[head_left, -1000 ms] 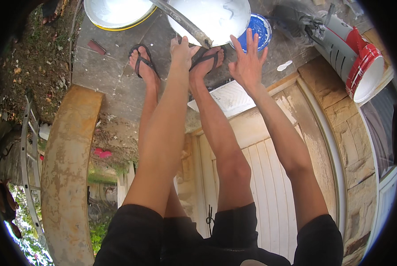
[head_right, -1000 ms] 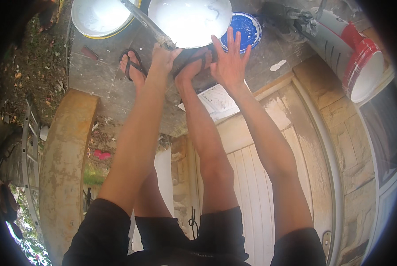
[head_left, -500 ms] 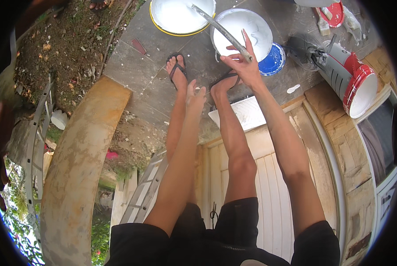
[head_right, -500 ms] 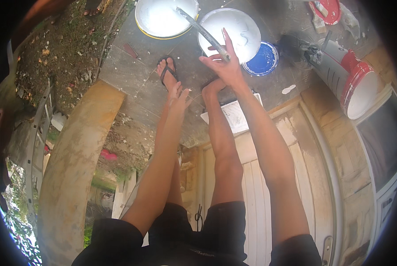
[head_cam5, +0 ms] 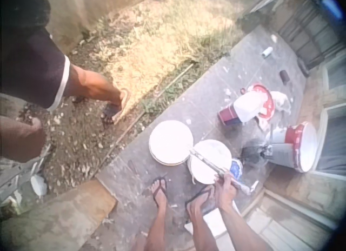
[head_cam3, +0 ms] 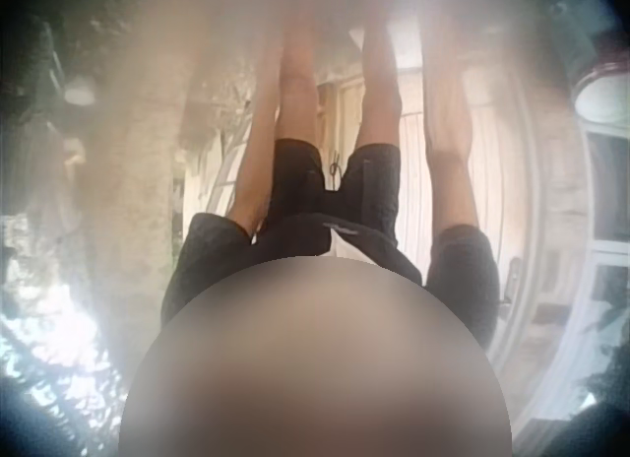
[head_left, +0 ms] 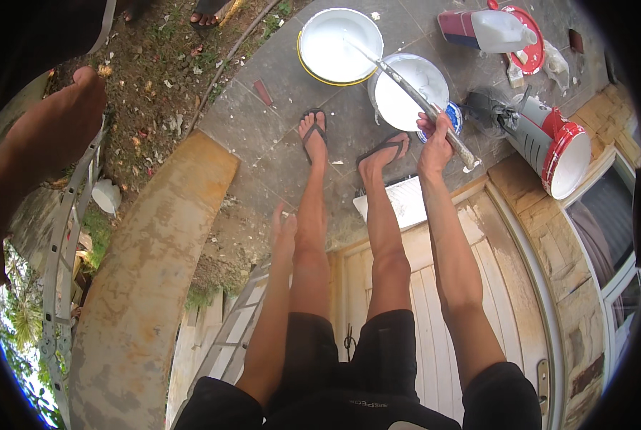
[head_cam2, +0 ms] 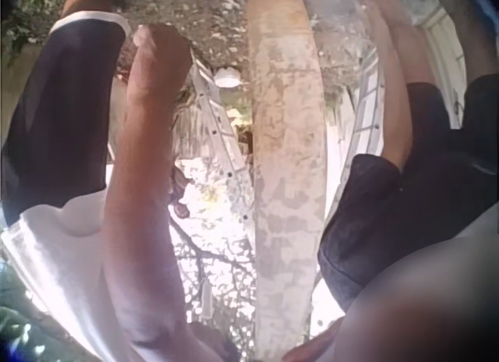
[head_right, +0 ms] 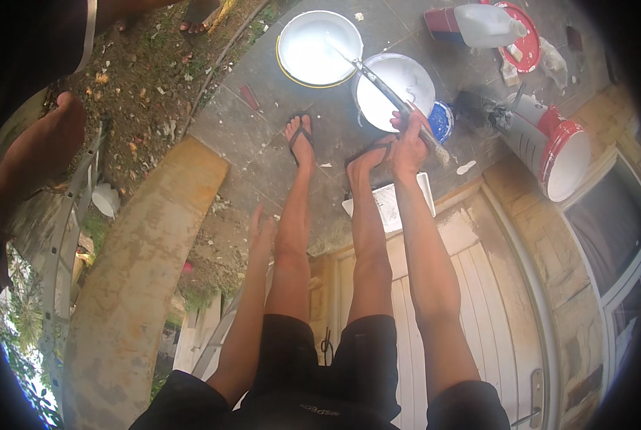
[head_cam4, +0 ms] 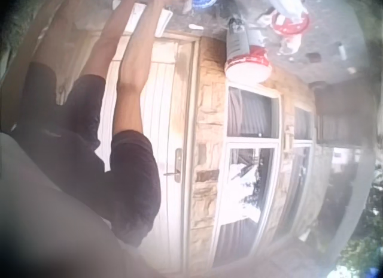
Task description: The person stirs white paint in a bucket using a metal rod, then lifts the bucket and walks across an outdoor patio area. The person continues to stir the paint while standing near other people and paint supplies.
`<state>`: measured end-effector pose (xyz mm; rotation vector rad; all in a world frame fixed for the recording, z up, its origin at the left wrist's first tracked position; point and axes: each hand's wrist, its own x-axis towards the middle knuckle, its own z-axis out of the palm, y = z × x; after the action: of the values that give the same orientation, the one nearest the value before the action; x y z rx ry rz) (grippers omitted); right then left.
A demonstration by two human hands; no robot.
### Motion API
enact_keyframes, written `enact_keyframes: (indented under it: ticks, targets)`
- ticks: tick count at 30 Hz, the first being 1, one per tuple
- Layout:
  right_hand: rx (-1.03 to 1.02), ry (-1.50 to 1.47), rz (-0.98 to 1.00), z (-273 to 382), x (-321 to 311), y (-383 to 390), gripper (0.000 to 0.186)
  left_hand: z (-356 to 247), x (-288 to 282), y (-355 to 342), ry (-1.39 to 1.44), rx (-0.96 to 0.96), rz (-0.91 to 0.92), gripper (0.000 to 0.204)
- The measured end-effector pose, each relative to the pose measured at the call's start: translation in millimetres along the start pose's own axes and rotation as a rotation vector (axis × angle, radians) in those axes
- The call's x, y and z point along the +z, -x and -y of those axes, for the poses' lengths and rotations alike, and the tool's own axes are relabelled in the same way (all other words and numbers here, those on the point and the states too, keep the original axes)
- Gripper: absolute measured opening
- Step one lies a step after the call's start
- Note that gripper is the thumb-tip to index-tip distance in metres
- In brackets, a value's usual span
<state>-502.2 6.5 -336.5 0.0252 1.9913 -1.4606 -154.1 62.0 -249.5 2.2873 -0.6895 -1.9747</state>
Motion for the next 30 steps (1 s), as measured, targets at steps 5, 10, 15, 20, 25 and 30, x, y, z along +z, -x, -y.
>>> enact_keyframes:
  ticks: [5, 10, 15, 20, 25, 30]
  targets:
    - [0.186, -0.235, -0.104, -9, -55, 12, 0.041, 28, -40, 14, -0.078, 0.015, 0.009, 0.06]
    - [0.216, -0.315, -0.143, -6, -110, 35, 0.042, 23, -61, 18, -0.1, -0.052, -0.019, 0.059]
    - [0.218, -0.209, -0.299, -3, -154, 42, 0.041, 4, -60, 27, -0.166, -0.004, -0.098, 0.057]
    - [-0.064, 0.11, -0.187, -41, -111, -6, 0.032, -3, -44, 38, -0.209, -0.005, -0.106, 0.057]
    - [-0.175, 0.274, -0.093, -79, -51, 19, 0.028, -11, -25, 54, -0.248, -0.033, -0.135, 0.059]
    - [0.075, 0.314, -0.007, -69, -74, 53, 0.024, -21, -16, 62, -0.233, -0.06, -0.065, 0.056]
